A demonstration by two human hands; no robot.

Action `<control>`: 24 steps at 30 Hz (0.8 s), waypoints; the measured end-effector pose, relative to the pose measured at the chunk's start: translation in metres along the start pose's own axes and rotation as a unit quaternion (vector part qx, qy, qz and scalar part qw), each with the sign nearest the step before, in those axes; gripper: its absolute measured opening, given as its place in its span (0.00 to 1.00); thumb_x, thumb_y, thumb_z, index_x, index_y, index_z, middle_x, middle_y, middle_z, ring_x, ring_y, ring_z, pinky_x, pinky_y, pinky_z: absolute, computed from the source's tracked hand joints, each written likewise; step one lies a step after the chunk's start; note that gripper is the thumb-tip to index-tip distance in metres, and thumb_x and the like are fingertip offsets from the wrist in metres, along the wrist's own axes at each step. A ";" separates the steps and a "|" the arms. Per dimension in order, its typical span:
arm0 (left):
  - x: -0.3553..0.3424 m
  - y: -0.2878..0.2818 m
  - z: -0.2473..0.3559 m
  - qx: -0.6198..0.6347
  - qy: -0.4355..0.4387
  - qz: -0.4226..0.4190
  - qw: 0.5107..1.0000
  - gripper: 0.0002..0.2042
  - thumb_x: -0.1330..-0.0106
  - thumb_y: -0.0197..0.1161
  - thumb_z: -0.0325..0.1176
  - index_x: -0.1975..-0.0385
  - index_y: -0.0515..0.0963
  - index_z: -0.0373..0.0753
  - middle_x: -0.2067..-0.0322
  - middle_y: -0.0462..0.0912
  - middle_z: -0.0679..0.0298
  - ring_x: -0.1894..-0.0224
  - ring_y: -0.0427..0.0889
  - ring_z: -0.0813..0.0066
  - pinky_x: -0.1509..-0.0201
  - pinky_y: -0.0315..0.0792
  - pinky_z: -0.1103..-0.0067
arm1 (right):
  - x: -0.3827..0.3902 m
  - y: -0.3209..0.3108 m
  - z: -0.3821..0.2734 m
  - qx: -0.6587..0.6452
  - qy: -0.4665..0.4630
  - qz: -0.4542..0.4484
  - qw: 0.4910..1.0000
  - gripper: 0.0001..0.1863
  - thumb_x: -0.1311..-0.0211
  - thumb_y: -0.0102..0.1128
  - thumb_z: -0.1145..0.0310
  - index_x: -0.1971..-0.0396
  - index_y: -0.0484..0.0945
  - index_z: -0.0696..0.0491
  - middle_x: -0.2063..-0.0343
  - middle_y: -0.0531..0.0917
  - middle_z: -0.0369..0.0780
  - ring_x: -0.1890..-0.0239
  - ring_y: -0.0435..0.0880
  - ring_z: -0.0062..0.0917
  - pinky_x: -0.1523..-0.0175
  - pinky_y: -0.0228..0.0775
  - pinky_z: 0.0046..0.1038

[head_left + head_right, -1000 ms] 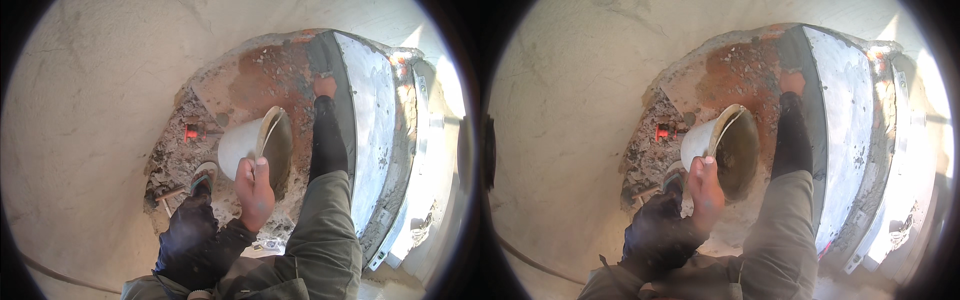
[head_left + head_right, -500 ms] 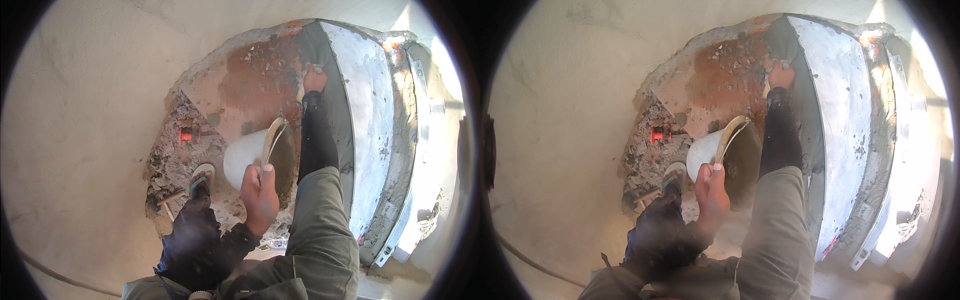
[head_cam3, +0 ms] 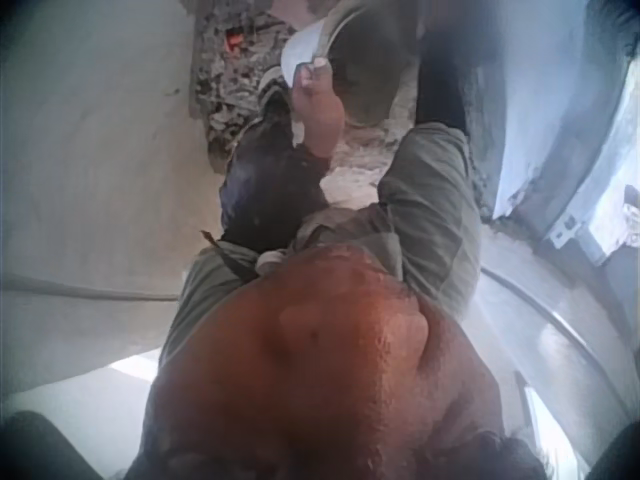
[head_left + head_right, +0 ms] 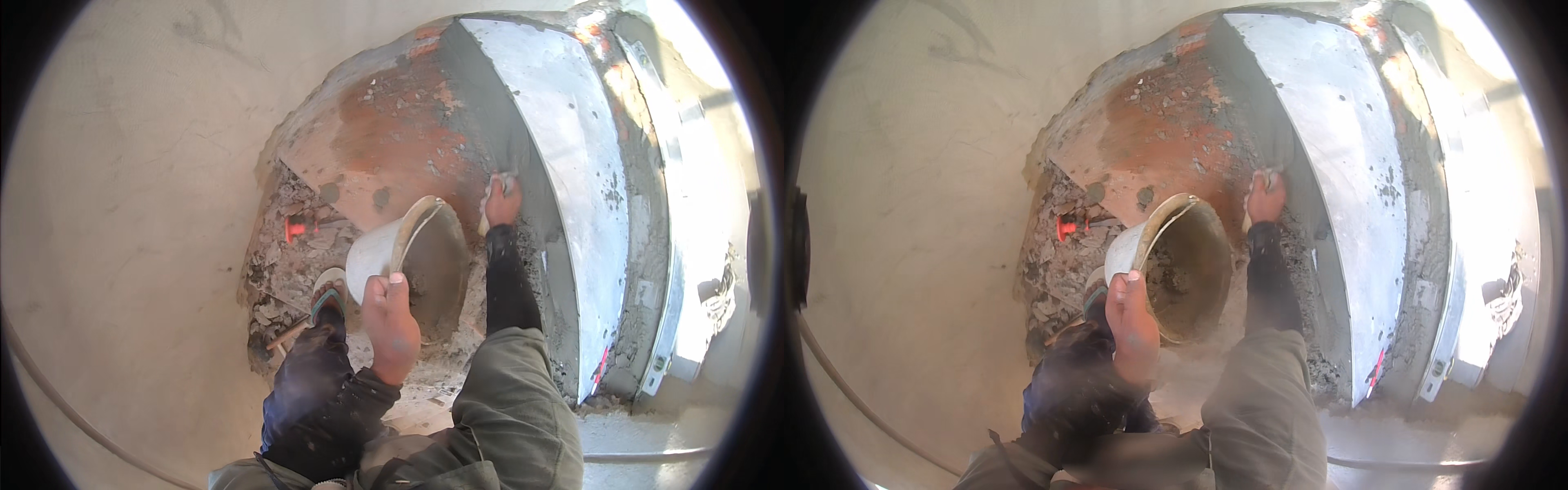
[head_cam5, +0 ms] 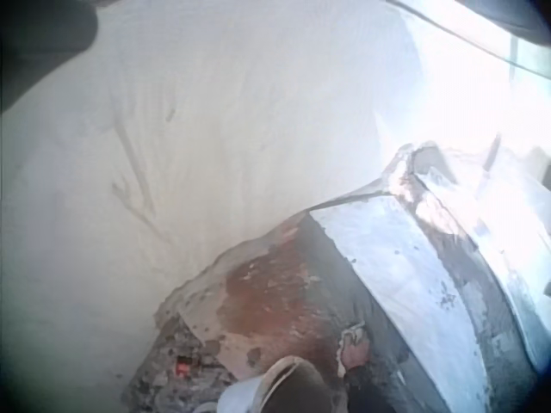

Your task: The person applies mortar to the side of a concrete stair step using a trowel and then measures the dimensions of a tile and the step using a tape measure.

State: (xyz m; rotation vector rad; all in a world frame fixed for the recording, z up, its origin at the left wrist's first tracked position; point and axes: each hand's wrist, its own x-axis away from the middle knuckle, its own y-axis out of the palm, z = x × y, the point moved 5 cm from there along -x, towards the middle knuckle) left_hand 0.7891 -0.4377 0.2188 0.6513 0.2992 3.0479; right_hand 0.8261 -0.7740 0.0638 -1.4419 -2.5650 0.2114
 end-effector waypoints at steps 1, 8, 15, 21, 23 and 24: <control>0.005 0.000 -0.003 0.009 0.001 -0.004 1.000 0.17 0.24 0.54 0.39 0.75 0.62 0.40 0.78 0.59 0.75 0.72 0.56 0.87 0.71 0.56 0.82 | 0.015 -0.033 0.014 0.029 -0.033 0.019 0.999 0.12 0.34 0.61 0.64 0.65 0.75 0.59 0.78 0.77 0.39 0.85 0.73 0.20 0.82 0.64 0.27; 0.022 -0.036 -0.001 0.026 0.050 -0.032 0.998 0.15 0.30 0.65 0.38 0.74 0.68 0.38 0.75 0.71 0.74 0.70 0.64 0.89 0.67 0.62 0.84 | 0.331 -0.144 -0.084 0.177 0.004 -0.030 0.984 0.09 0.35 0.61 0.68 0.65 0.71 0.57 0.76 0.75 0.38 0.71 0.76 0.25 0.64 0.70 0.29; 0.094 -0.053 0.007 -0.185 0.203 -0.153 0.949 0.20 0.34 0.69 0.38 0.80 0.65 0.39 0.82 0.64 0.77 0.76 0.59 0.88 0.75 0.60 0.81 | 0.466 -0.204 -0.060 0.358 -0.043 -0.266 0.894 0.19 0.40 0.62 0.62 0.54 0.77 0.59 0.60 0.81 0.58 0.55 0.79 0.54 0.49 0.72 0.45; 0.200 -0.028 0.038 -0.351 0.273 -0.260 0.857 0.21 0.38 0.72 0.39 0.79 0.66 0.34 0.84 0.65 0.58 0.78 0.58 0.78 0.74 0.65 0.74 | 0.437 -0.217 -0.150 0.418 -0.038 -0.253 0.872 0.20 0.44 0.63 0.65 0.57 0.77 0.65 0.63 0.83 0.56 0.61 0.83 0.54 0.54 0.76 0.45; 0.219 -0.028 0.052 -0.351 0.282 -0.270 0.851 0.20 0.39 0.72 0.39 0.79 0.67 0.33 0.84 0.66 0.56 0.78 0.59 0.76 0.73 0.66 0.73 | 0.483 -0.187 -0.159 0.450 -0.105 -0.260 0.848 0.18 0.45 0.64 0.66 0.59 0.78 0.64 0.64 0.84 0.56 0.64 0.84 0.53 0.56 0.77 0.44; 0.223 -0.030 0.058 -0.338 0.274 -0.265 0.860 0.20 0.39 0.72 0.39 0.78 0.68 0.33 0.84 0.66 0.56 0.78 0.59 0.76 0.73 0.66 0.73 | 0.499 -0.199 -0.159 0.461 -0.107 -0.309 0.825 0.17 0.45 0.62 0.68 0.58 0.77 0.64 0.63 0.83 0.56 0.62 0.85 0.51 0.55 0.77 0.44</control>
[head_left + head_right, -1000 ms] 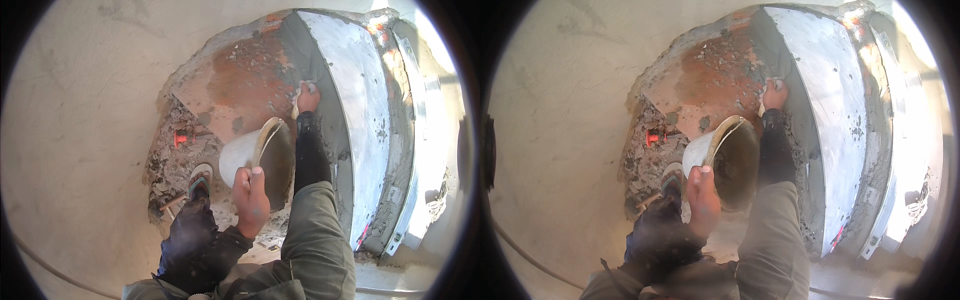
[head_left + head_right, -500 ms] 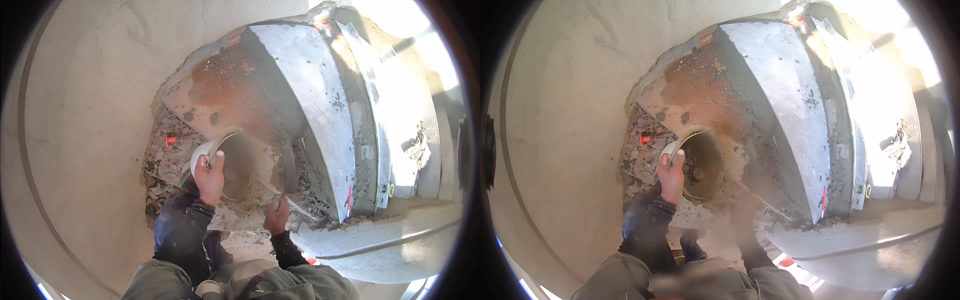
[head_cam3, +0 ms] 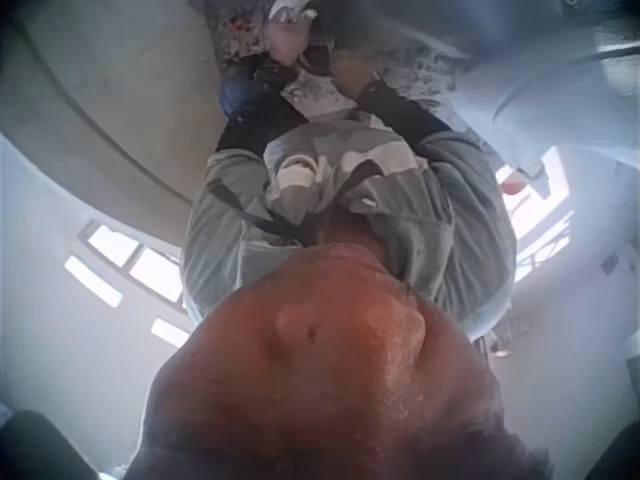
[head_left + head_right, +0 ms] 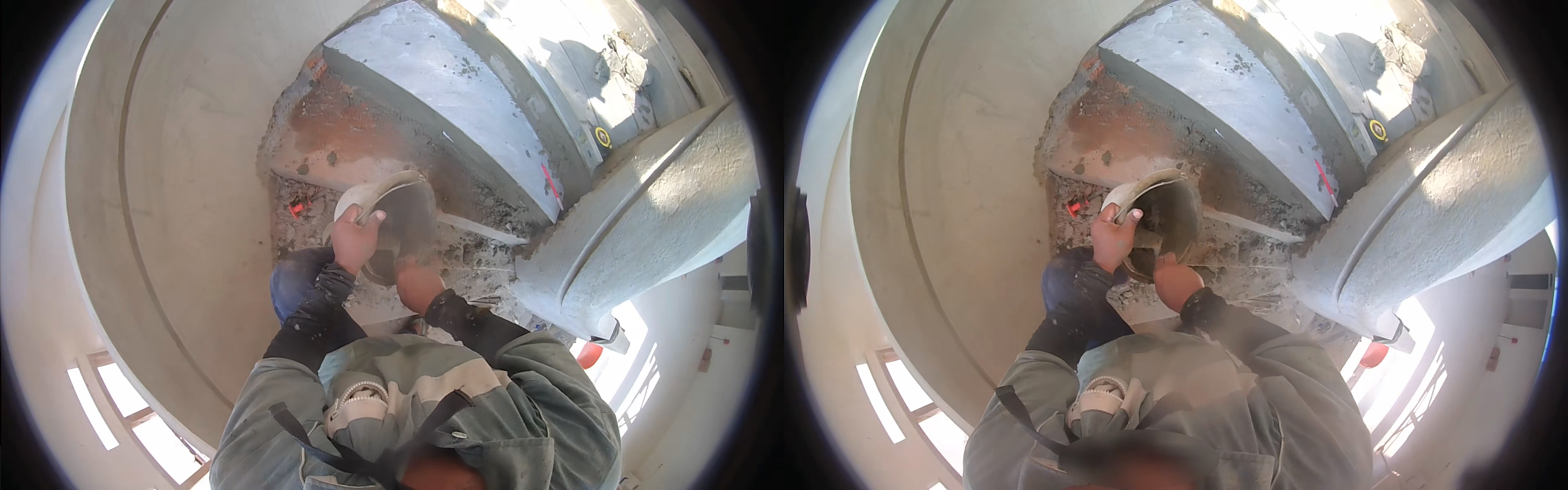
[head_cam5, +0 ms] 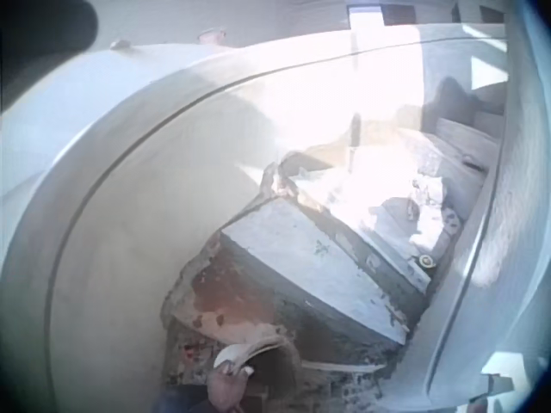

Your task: The person applies mortar to the side of a concrete stair step using a trowel and then measures the dimensions of a tile and the step using a tape measure.

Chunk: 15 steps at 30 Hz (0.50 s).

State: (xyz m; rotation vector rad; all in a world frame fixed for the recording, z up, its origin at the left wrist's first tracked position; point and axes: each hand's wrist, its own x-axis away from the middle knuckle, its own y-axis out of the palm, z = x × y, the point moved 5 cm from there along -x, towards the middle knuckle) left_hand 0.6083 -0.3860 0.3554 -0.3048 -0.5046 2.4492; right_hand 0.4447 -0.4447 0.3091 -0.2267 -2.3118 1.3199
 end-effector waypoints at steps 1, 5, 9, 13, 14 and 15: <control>0.003 -0.011 0.004 0.006 -0.006 0.012 1.000 0.20 0.39 0.72 0.39 0.78 0.69 0.33 0.84 0.66 0.56 0.78 0.59 0.75 0.73 0.66 0.73 | 0.017 0.002 -0.003 0.010 -0.030 -0.045 0.998 0.17 0.44 0.60 0.69 0.58 0.76 0.64 0.62 0.83 0.56 0.60 0.85 0.49 0.55 0.77 0.44; 0.049 -0.016 0.001 0.004 0.023 -0.019 1.000 0.19 0.40 0.72 0.38 0.78 0.70 0.32 0.84 0.68 0.58 0.79 0.62 0.76 0.73 0.66 0.74 | 0.046 -0.063 0.017 -0.046 -0.025 -0.054 0.997 0.14 0.42 0.55 0.72 0.59 0.75 0.65 0.62 0.82 0.58 0.64 0.86 0.47 0.60 0.80 0.44; 0.055 0.020 0.039 -0.004 0.033 -0.023 0.999 0.18 0.39 0.71 0.39 0.77 0.71 0.33 0.84 0.70 0.55 0.80 0.64 0.71 0.72 0.67 0.71 | 0.051 0.014 0.052 -0.023 0.040 0.095 0.994 0.17 0.43 0.58 0.71 0.55 0.74 0.64 0.62 0.83 0.56 0.60 0.86 0.48 0.55 0.78 0.45; 0.068 0.007 0.034 -0.017 -0.005 0.042 0.999 0.17 0.40 0.71 0.39 0.75 0.72 0.33 0.82 0.70 0.51 0.80 0.68 0.62 0.71 0.68 0.69 | 0.088 0.013 0.037 -0.076 -0.001 0.020 0.997 0.17 0.46 0.59 0.71 0.58 0.75 0.65 0.63 0.83 0.57 0.62 0.84 0.51 0.56 0.77 0.46; 0.074 0.008 0.036 -0.047 0.019 0.025 0.998 0.16 0.40 0.71 0.38 0.75 0.72 0.33 0.81 0.72 0.49 0.79 0.70 0.56 0.71 0.68 0.68 | 0.085 -0.010 0.054 -0.115 0.001 0.048 0.992 0.17 0.47 0.60 0.71 0.59 0.75 0.65 0.64 0.82 0.58 0.61 0.84 0.51 0.55 0.75 0.47; 0.083 0.011 0.044 -0.061 0.023 -0.007 0.998 0.15 0.40 0.71 0.38 0.75 0.73 0.34 0.81 0.72 0.49 0.78 0.71 0.54 0.70 0.68 0.68 | 0.086 -0.024 0.064 -0.155 0.008 0.076 0.985 0.17 0.48 0.60 0.70 0.60 0.76 0.65 0.65 0.82 0.59 0.59 0.83 0.52 0.54 0.74 0.48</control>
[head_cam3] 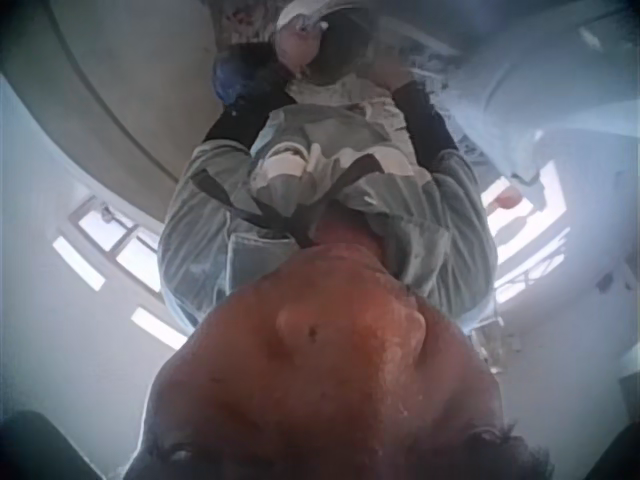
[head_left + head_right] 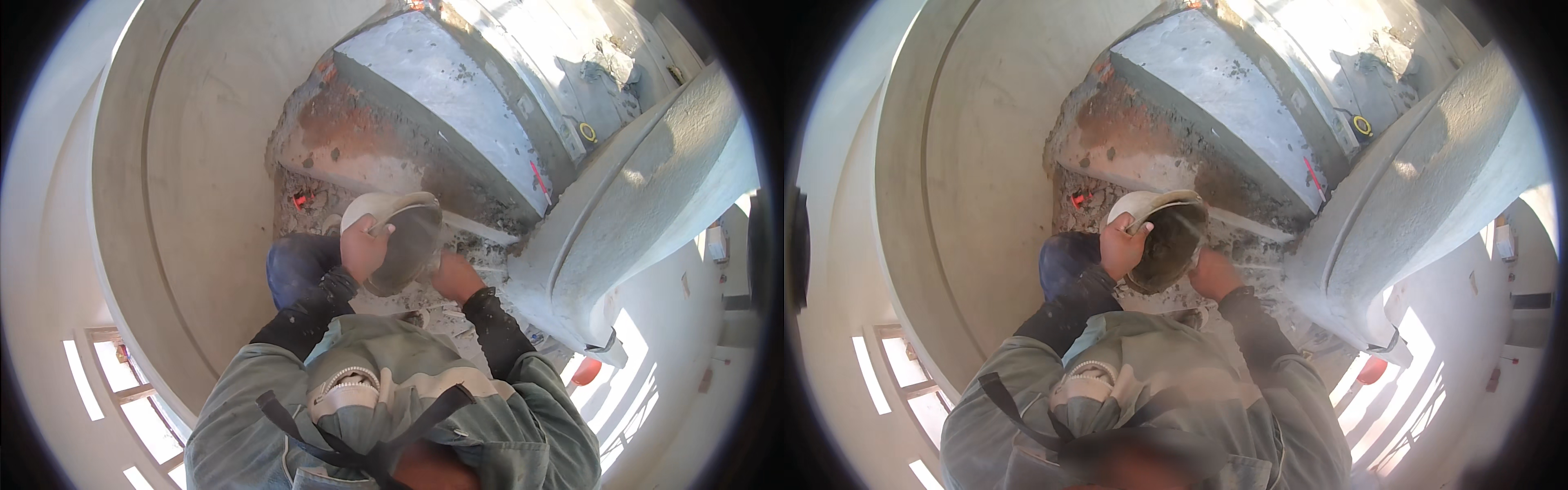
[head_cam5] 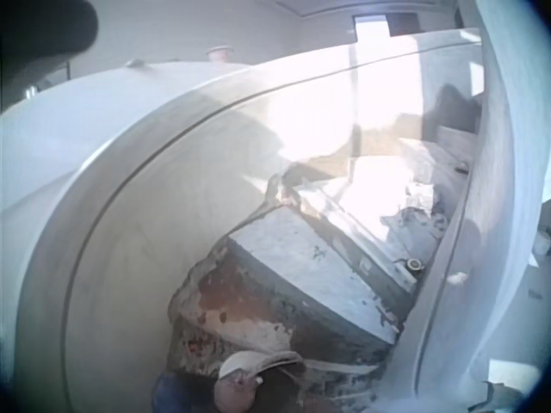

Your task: The person applies mortar to the side of a concrete stair step using a trowel and then measures the dimensions of a tile and the step using a tape measure.

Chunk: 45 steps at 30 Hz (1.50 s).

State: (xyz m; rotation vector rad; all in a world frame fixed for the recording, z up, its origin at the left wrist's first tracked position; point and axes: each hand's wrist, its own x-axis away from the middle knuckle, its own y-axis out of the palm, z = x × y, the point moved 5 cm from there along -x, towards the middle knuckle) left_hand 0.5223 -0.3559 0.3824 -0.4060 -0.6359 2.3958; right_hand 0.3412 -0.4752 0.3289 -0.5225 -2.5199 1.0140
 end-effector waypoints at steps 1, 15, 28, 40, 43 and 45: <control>0.007 0.006 0.014 -0.009 0.008 -0.033 0.999 0.15 0.40 0.71 0.38 0.75 0.73 0.34 0.80 0.73 0.49 0.77 0.72 0.52 0.70 0.69 0.67 | 0.002 0.000 0.003 -0.004 0.025 -0.010 1.000 0.17 0.48 0.60 0.69 0.60 0.76 0.66 0.65 0.82 0.59 0.59 0.82 0.53 0.54 0.74 0.48; 0.032 0.042 0.096 0.034 0.175 -0.082 0.980 0.15 0.40 0.71 0.38 0.74 0.73 0.34 0.77 0.74 0.50 0.73 0.74 0.45 0.70 0.68 0.63 | 0.035 0.014 0.082 -0.098 0.136 -0.040 0.985 0.09 0.47 0.60 0.70 0.74 0.80 0.61 0.75 0.81 0.52 0.71 0.83 0.46 0.65 0.75 0.43; 0.006 0.009 0.055 0.179 0.018 -0.184 0.966 0.16 0.36 0.72 0.33 0.78 0.69 0.38 0.78 0.65 0.79 0.71 0.61 0.89 0.72 0.60 0.82 | 0.059 0.037 -0.031 -0.527 0.155 -0.223 0.806 0.07 0.45 0.56 0.78 0.66 0.73 0.58 0.81 0.75 0.40 0.88 0.73 0.25 0.84 0.66 0.29; -0.077 -0.025 -0.082 0.360 -0.186 0.169 0.898 0.19 0.27 0.60 0.46 0.78 0.71 0.41 0.80 0.65 0.79 0.76 0.59 0.89 0.73 0.56 0.84 | -0.038 0.030 -0.080 -0.583 0.225 -0.181 0.759 0.06 0.42 0.57 0.72 0.66 0.72 0.55 0.80 0.73 0.38 0.85 0.72 0.24 0.81 0.66 0.30; -0.121 -0.028 -0.123 0.442 -0.176 0.166 0.864 0.20 0.24 0.53 0.50 0.74 0.72 0.41 0.78 0.66 0.80 0.75 0.60 0.90 0.73 0.56 0.83 | -0.082 0.016 -0.095 -0.636 0.238 -0.189 0.709 0.07 0.42 0.57 0.69 0.65 0.72 0.53 0.78 0.74 0.36 0.82 0.72 0.23 0.79 0.66 0.28; -0.148 -0.032 -0.154 0.465 -0.185 0.169 0.849 0.20 0.24 0.53 0.50 0.73 0.73 0.41 0.77 0.67 0.79 0.75 0.60 0.90 0.72 0.56 0.84 | -0.115 0.011 -0.103 -0.675 0.219 -0.188 0.678 0.08 0.41 0.56 0.66 0.64 0.72 0.51 0.76 0.74 0.35 0.80 0.72 0.22 0.77 0.66 0.27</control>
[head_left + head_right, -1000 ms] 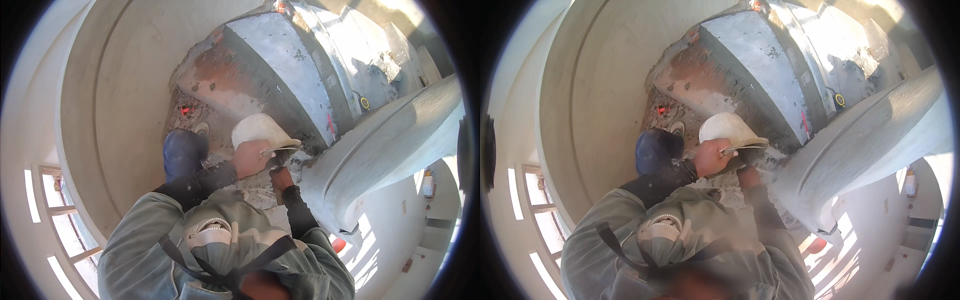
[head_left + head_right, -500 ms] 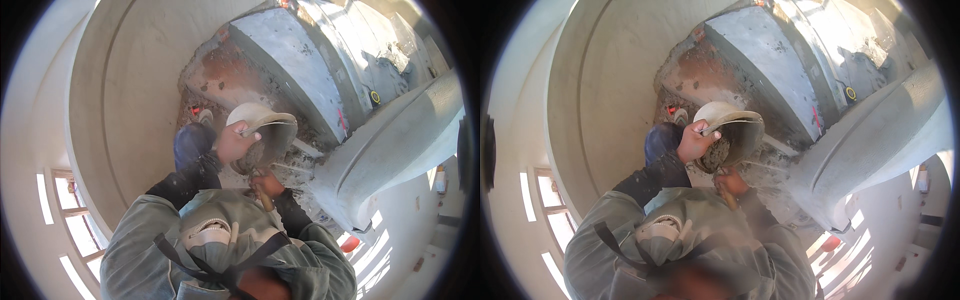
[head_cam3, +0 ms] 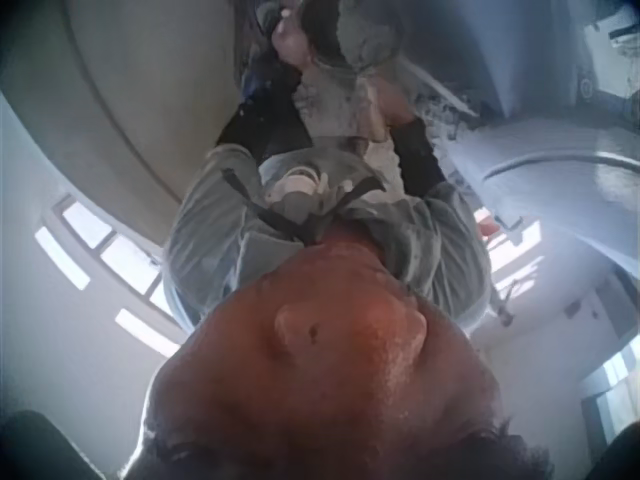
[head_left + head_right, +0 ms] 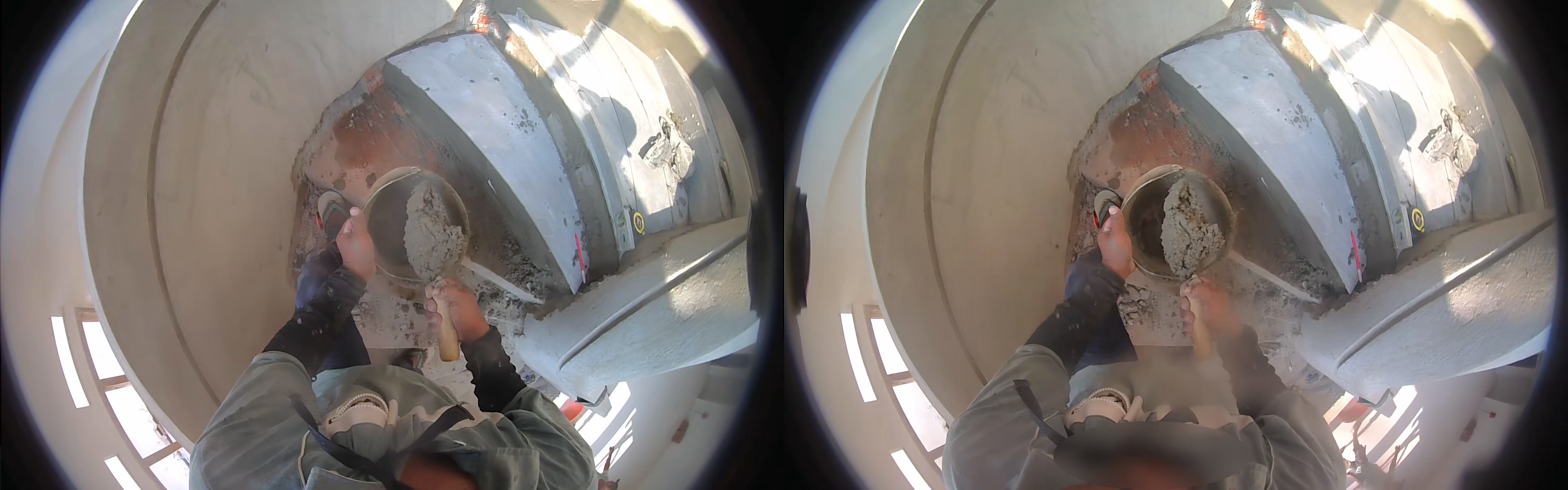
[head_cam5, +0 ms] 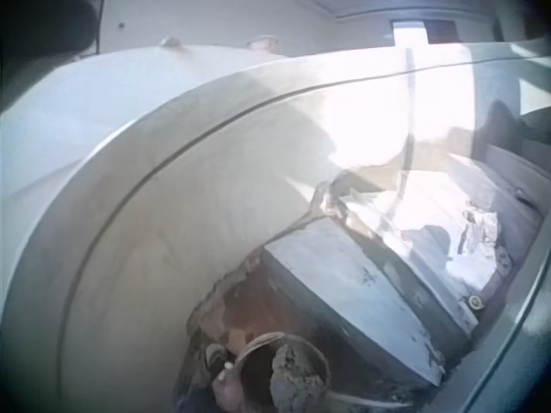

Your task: The person applies mortar to the side of a concrete stair step using a trowel and then measures the dimensions of a tile and the step using a tape measure.

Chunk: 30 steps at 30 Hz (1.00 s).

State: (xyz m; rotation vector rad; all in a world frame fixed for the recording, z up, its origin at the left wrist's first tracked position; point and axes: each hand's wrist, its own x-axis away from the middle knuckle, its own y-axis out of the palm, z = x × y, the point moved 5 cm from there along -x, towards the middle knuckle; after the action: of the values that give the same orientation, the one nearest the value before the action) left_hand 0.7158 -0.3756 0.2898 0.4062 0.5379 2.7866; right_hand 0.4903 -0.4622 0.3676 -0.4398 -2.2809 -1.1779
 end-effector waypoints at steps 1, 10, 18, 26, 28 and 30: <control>-0.017 -0.005 -0.003 0.002 -0.003 0.006 1.000 0.20 0.24 0.53 0.50 0.73 0.74 0.40 0.77 0.67 0.79 0.75 0.60 0.90 0.72 0.56 0.84 | -0.015 0.004 -0.012 -0.027 -0.026 0.000 0.999 0.08 0.41 0.55 0.66 0.64 0.72 0.51 0.75 0.74 0.35 0.79 0.73 0.22 0.76 0.66 0.27; -0.156 -0.051 -0.024 -0.141 0.035 0.059 0.988 0.18 0.23 0.54 0.44 0.67 0.79 0.36 0.73 0.75 0.74 0.71 0.66 0.86 0.67 0.63 0.83 | -0.165 0.062 -0.173 -0.140 -0.417 0.096 0.893 0.10 0.37 0.53 0.68 0.57 0.71 0.53 0.72 0.75 0.37 0.77 0.76 0.23 0.75 0.72 0.29; -0.205 0.004 -0.001 -0.503 0.075 -0.051 0.859 0.18 0.32 0.62 0.43 0.78 0.73 0.34 0.83 0.75 0.50 0.80 0.72 0.50 0.74 0.66 0.64 | -0.401 0.067 -0.337 -0.062 -0.556 0.418 0.716 0.11 0.40 0.54 0.79 0.59 0.68 0.69 0.69 0.78 0.48 0.71 0.85 0.33 0.69 0.82 0.30; -0.200 -0.024 -0.075 -0.530 0.043 -0.174 0.829 0.08 0.40 0.62 0.32 0.69 0.78 0.32 0.73 0.82 0.48 0.66 0.81 0.42 0.63 0.75 0.59 | -0.586 0.101 -0.376 -0.174 -0.377 0.185 0.891 0.10 0.37 0.54 0.68 0.58 0.70 0.54 0.69 0.71 0.40 0.70 0.74 0.34 0.64 0.72 0.44; -0.189 -0.017 -0.082 -0.520 0.031 -0.223 0.824 0.08 0.41 0.62 0.32 0.68 0.78 0.33 0.71 0.82 0.48 0.64 0.82 0.43 0.62 0.75 0.59 | -0.596 0.070 -0.367 -0.171 -0.360 0.214 0.892 0.10 0.36 0.53 0.67 0.57 0.70 0.53 0.68 0.71 0.40 0.69 0.74 0.34 0.63 0.72 0.45; -0.173 -0.010 -0.087 -0.517 0.027 -0.276 0.810 0.08 0.41 0.62 0.32 0.68 0.78 0.33 0.71 0.82 0.48 0.64 0.82 0.44 0.62 0.75 0.59 | -0.613 0.045 -0.365 -0.152 -0.341 0.248 0.894 0.11 0.36 0.52 0.66 0.56 0.70 0.53 0.66 0.71 0.41 0.67 0.75 0.35 0.63 0.72 0.48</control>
State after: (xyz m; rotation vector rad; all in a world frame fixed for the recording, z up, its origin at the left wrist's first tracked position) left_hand 0.8498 -0.4488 0.1705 -0.0841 -0.7550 2.0873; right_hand 1.1190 -0.7639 0.2107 -1.6745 -2.2746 -1.2202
